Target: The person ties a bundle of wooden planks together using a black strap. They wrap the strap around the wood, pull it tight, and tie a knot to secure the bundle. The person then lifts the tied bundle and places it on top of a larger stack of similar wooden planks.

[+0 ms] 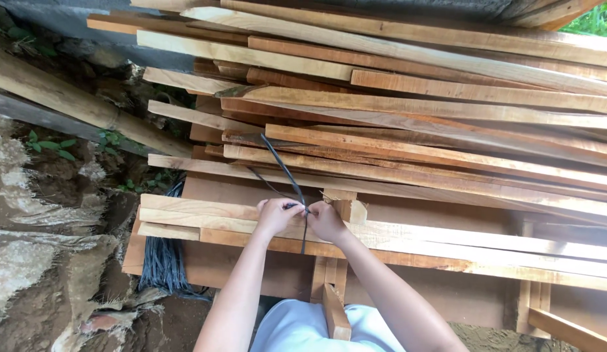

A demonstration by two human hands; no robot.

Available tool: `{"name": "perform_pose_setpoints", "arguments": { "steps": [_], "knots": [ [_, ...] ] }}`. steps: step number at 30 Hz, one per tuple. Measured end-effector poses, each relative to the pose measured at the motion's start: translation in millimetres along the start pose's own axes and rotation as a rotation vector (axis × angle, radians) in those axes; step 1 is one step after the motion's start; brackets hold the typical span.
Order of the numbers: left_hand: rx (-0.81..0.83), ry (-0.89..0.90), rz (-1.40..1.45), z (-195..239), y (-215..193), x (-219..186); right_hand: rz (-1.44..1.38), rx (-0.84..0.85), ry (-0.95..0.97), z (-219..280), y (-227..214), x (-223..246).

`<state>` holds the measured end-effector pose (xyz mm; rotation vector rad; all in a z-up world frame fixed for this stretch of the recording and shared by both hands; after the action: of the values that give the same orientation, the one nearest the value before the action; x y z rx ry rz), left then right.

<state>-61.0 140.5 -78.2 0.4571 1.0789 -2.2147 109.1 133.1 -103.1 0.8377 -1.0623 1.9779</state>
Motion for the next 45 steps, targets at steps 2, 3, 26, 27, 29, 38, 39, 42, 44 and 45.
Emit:
{"name": "perform_pose_setpoints", "arguments": {
  "steps": [2, 3, 26, 27, 29, 38, 39, 42, 44, 45],
  "knots": [
    [0.012, -0.014, 0.004, -6, 8, 15, -0.009, -0.086, -0.015, 6, 7, -4],
    [0.019, -0.021, 0.009, -13, 11, 19, -0.014, -0.177, -0.036, 6, 2, -3],
    [-0.065, -0.273, 0.006, -7, -32, -29, 0.397, -0.245, -0.709, 84, -32, 81],
    [-0.081, -0.267, 0.020, -13, -20, -11, 0.427, -0.269, -0.698, 92, -33, 93],
    [-0.116, -0.267, 0.030, -22, -8, -4, 0.438, -0.293, -0.694, 82, -19, 78],
    [-0.154, -0.419, 0.723, -58, 38, -2, -0.072, -0.321, -0.582, 70, -42, 80],
    [-0.165, -0.464, 0.763, -63, 44, 6, -0.152, -0.319, -0.520, 66, -39, 69],
    [-0.201, -0.490, 0.716, -78, 52, 17, 0.001, -0.252, -0.264, 41, -16, 36],
    [-0.215, -0.502, 0.698, -72, 49, 19, 0.064, -0.269, -0.318, 47, -12, 48],
    [-0.237, -0.503, 0.687, -72, 43, 18, 0.131, -0.288, -0.385, 48, -12, 59]
  ]
}}
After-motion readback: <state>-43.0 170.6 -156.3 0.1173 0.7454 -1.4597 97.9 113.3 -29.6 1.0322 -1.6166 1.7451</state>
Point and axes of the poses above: each hand's wrist, its own z-axis away from the middle knuckle, its own y-axis out of the palm, x = y × z, the point moved 9 cm from there along -z, towards the middle knuckle, and after that the axes turned 6 degrees about -z, right-handed, at the moved point
